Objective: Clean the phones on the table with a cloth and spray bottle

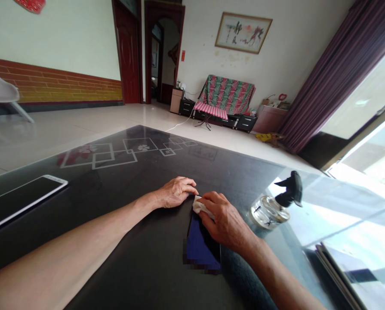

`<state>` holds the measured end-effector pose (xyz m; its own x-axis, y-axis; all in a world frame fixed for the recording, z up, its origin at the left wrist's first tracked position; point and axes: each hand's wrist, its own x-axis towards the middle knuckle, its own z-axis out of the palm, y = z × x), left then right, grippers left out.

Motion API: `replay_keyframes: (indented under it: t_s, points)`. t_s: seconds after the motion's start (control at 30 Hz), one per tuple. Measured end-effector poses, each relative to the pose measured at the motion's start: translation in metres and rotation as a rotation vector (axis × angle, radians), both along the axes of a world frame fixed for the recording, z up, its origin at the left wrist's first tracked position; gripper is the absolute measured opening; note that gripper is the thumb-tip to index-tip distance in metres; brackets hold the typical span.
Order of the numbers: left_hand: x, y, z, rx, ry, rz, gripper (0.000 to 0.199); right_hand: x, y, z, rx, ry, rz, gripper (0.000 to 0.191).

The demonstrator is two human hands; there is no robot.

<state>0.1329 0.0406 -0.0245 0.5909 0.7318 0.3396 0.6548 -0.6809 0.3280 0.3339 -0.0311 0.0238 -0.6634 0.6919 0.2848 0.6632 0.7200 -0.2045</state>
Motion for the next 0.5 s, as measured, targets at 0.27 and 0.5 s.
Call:
replay_keyframes:
  t_s: [0.27,0.5]
  points:
    - [-0.001,-0.001,0.002,0.003,-0.010,-0.006,0.040,-0.012,-0.035,0.028,-0.191,-0.065,0.114,0.032]
    - [-0.001,0.000,0.000,0.008,-0.027,-0.003,0.040,-0.012,-0.036,0.028,-0.233,-0.024,0.113,0.028]
